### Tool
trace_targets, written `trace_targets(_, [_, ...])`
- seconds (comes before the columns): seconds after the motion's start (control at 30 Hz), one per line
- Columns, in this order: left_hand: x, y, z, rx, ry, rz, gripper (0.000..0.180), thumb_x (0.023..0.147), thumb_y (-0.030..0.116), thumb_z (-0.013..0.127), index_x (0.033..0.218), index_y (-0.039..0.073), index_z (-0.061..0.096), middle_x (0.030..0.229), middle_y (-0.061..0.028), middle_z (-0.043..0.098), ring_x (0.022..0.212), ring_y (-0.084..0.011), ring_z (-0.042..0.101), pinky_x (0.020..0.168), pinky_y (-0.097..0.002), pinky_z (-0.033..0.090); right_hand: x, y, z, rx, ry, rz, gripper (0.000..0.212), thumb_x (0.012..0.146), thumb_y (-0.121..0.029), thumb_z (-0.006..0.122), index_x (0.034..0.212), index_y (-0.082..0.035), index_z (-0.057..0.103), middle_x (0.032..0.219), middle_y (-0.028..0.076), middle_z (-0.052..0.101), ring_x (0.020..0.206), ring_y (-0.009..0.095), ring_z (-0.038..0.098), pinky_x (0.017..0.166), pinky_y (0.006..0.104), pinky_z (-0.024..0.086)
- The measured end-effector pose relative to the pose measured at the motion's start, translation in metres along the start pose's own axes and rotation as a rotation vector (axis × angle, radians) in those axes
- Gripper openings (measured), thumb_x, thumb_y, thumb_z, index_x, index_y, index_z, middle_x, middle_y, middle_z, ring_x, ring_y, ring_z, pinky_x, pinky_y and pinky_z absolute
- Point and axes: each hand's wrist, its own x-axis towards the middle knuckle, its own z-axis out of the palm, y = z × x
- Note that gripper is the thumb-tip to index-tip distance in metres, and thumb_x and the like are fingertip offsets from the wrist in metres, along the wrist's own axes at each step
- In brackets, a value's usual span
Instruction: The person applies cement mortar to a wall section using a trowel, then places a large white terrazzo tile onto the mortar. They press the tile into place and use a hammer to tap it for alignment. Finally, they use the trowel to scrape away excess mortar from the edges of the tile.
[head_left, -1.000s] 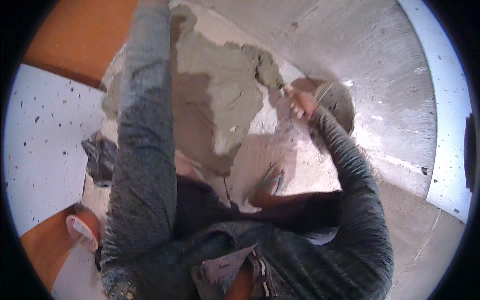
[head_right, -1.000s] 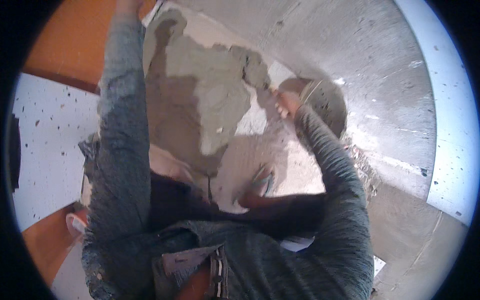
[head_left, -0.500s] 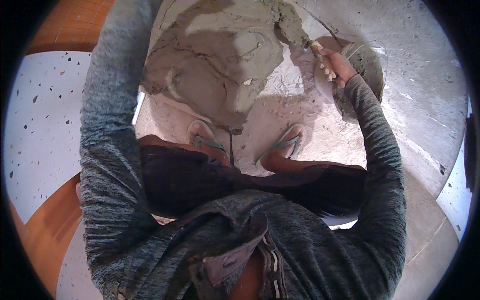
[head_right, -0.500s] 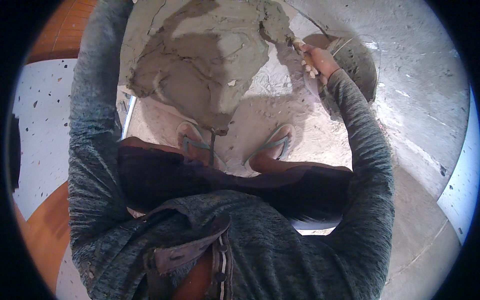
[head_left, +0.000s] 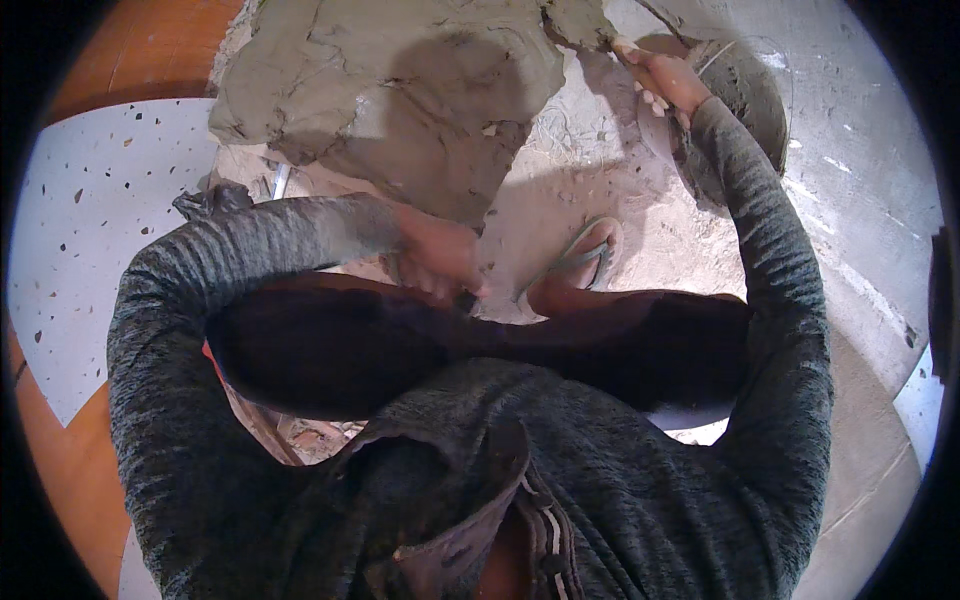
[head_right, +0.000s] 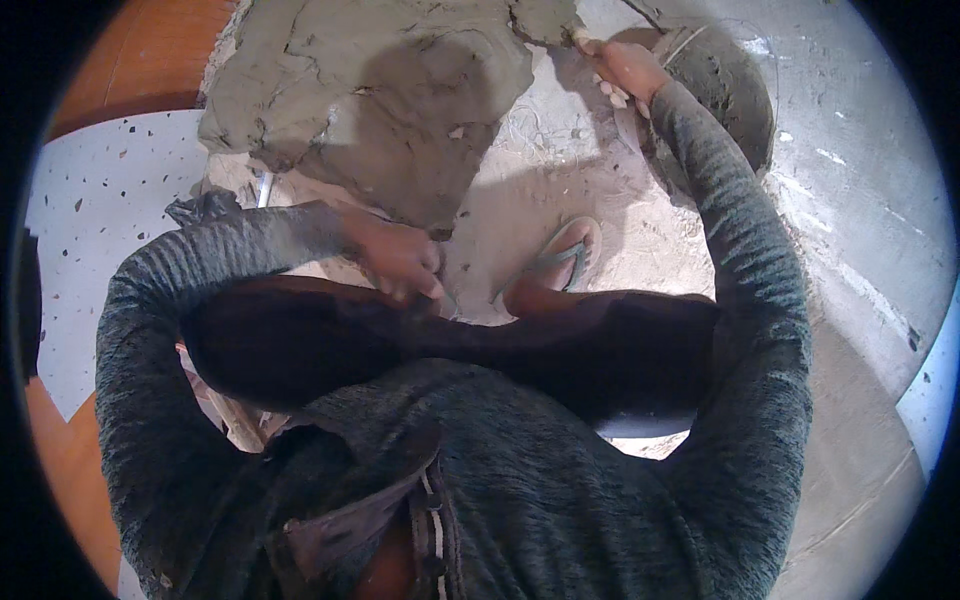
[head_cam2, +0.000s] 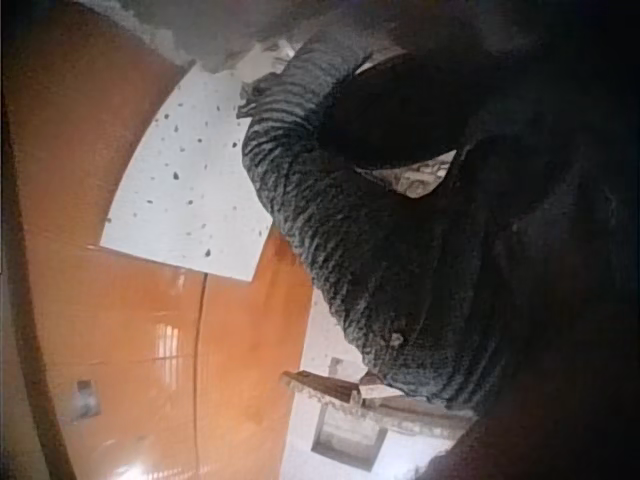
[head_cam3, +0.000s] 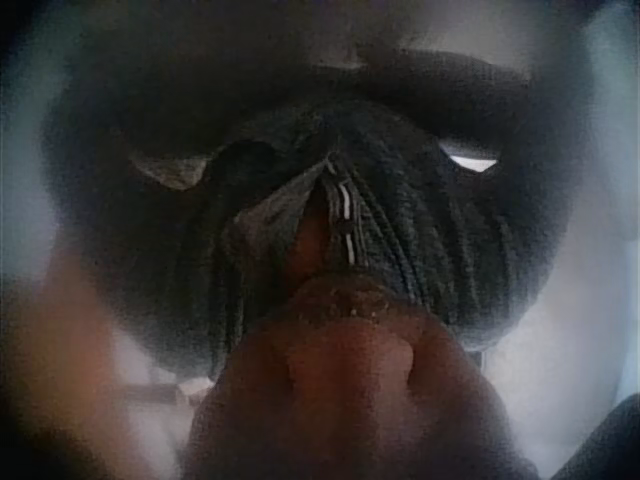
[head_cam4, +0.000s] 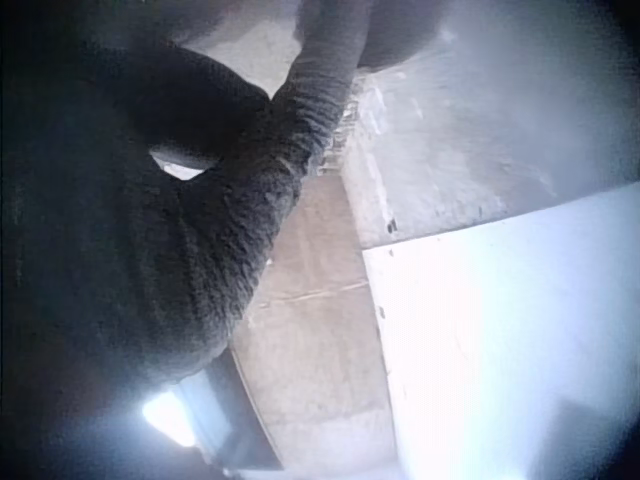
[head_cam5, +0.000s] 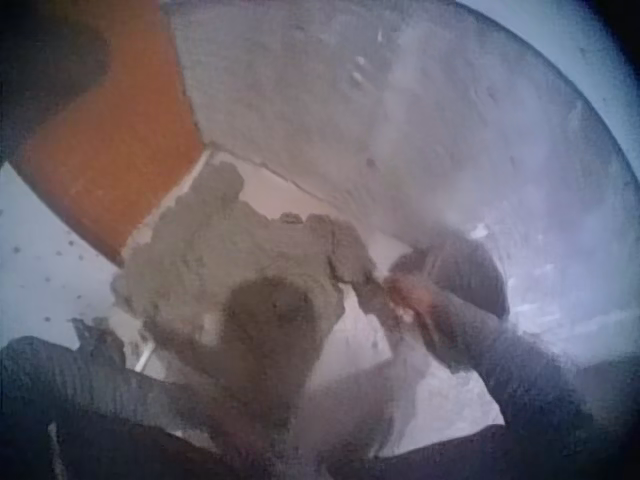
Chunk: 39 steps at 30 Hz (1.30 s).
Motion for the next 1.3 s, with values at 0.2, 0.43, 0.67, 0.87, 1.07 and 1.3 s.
trace_targets(0.2, [-0.007,0.055,0.034,-0.181,0.036,0.306,0.037,0.089,0.034,0.058,0.099,0.0,0.068,0.086,-0.0121,0.068,0.082,-0.023,0.064,0.075,-0.0354,0.05,0.001,-0.029,-0.007,-0.191,-0.028,-0.009,0.031,0.086,-0.012,0.053,0.116,-0.011,0.063,0.074,0.011,0.069,0.067,0.025,0.07,0.061,0.0379,0.055])
trace_targets(0.43, [-0.003,0.091,0.044,0.226,0.201,0.457,0.033,0.09,0.031,0.059,0.107,0.004,0.067,0.1,-0.0171,0.066,0.099,-0.0333,0.062,0.087,-0.0441,0.045,0.01,-0.034,-0.017,0.073,-0.122,0.127,0.021,0.092,-0.015,0.049,0.101,-0.006,0.065,0.067,0.008,0.065,0.056,0.017,0.065,0.047,0.0326,0.052])
trace_targets(0.67, [-0.003,0.125,0.052,0.243,0.252,0.731,0.027,0.089,0.024,0.058,0.098,0.0,0.064,0.1,-0.0198,0.064,0.098,-0.0371,0.06,0.086,-0.0458,0.045,0.005,-0.035,-0.028,-0.219,-0.15,-0.018,0.034,0.098,-0.03,0.044,0.095,-0.003,0.064,0.067,0.007,0.065,0.058,0.018,0.066,0.052,0.0336,0.053])
trace_targets(0.87, [0.007,0.134,0.054,0.312,0.239,0.834,0.021,0.088,0.017,0.056,0.097,-0.001,0.062,0.093,-0.0214,0.063,0.093,-0.0375,0.061,0.084,-0.0467,0.046,-0.003,-0.061,-0.035,0.463,-0.109,0.398,0.032,0.094,-0.035,0.053,0.086,-0.006,0.062,0.066,0.004,0.061,0.049,0.014,0.057,0.043,0.0301,0.046])
trace_targets(1.07, [0.032,0.134,0.056,0.645,0.355,0.781,0.017,0.083,0.015,0.059,0.091,0.0,0.063,0.091,-0.0228,0.064,0.089,-0.0365,0.064,0.081,-0.0474,0.049,-0.02,-0.076,-0.05,0.905,-0.086,0.526,0.029,0.092,-0.037,0.06,0.088,-0.008,0.06,0.064,0.002,0.056,0.042,0.009,0.049,0.032,0.0236,0.036])
trace_targets(1.3, [0.014,0.148,0.043,0.636,0.169,0.933,0.012,0.075,0.013,0.061,0.076,0.002,0.066,0.075,-0.0186,0.066,0.083,-0.0364,0.066,0.076,-0.0466,0.05,-0.043,-0.092,-0.059,1.049,0.035,0.5,0.025,0.093,-0.033,0.057,0.096,-0.009,0.058,0.062,0.002,0.053,0.042,0.01,0.048,0.033,0.0231,0.038])
